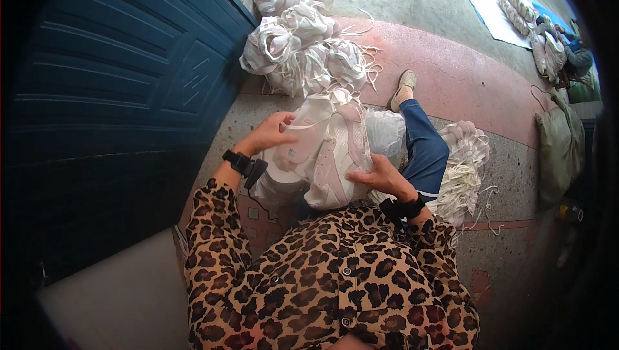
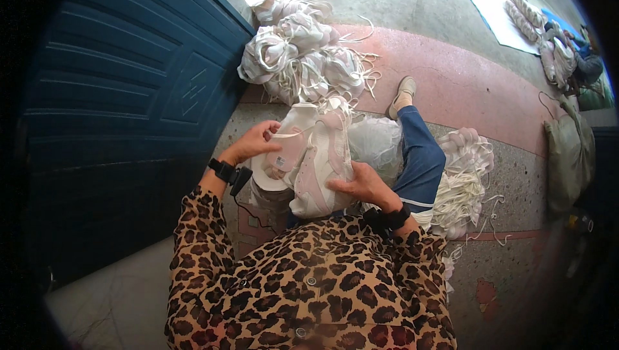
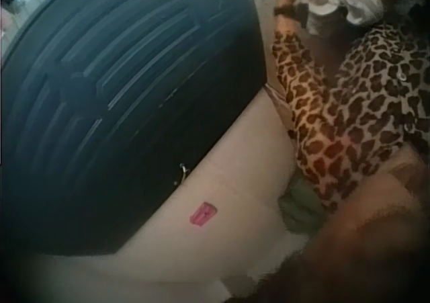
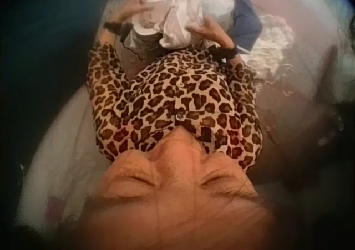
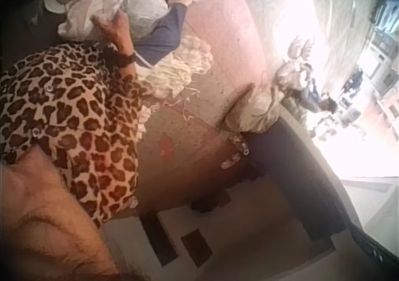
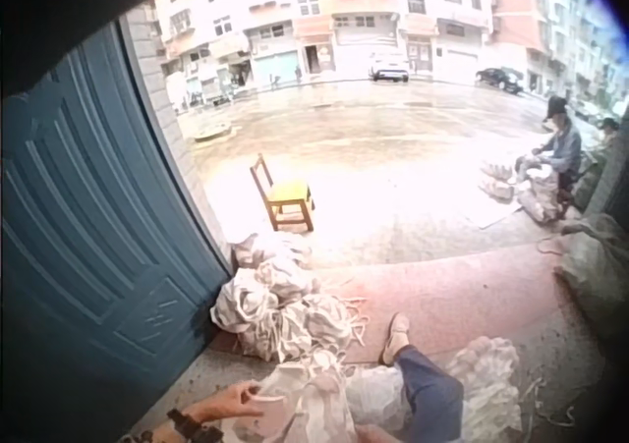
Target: Threading laces through shoe components and grouping them.
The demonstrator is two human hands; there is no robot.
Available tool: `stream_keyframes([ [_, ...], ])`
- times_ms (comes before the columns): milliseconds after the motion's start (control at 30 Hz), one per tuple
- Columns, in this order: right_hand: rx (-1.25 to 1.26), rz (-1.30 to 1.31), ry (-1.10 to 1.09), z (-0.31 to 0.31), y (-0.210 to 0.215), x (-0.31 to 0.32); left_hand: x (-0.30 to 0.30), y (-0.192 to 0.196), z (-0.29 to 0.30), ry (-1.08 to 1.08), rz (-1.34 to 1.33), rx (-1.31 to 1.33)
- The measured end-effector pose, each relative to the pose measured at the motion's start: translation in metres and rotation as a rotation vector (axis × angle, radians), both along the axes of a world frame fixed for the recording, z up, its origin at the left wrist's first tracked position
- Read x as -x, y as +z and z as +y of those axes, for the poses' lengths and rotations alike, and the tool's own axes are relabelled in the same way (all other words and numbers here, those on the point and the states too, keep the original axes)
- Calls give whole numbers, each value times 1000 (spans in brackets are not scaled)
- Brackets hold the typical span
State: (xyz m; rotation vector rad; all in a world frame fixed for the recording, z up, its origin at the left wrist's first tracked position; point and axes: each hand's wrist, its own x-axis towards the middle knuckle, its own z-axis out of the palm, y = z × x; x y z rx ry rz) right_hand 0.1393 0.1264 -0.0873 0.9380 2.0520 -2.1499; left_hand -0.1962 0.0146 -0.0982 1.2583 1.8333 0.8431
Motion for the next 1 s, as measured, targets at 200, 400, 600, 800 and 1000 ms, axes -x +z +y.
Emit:
stream_keyframes([
  [200, -8, 16, 29, 1, -1, 3, 13, -22, -6, 209, -116, 305],
  [400, 75, 68, -33, -9, -7, 5, 35, -16, 10, 800, -996, 364],
  [600, 51, 36, -19, -8, 0, 1, 38, -43, -20, 478, -735, 375],
  [800, -45, 120, -27, -9, -17, 1, -13, 39, 27, 242, -126, 427],
  [1000, -43, 131, -343, -16, 2, 31, -43, 20, 7, -33, -49, 106],
])
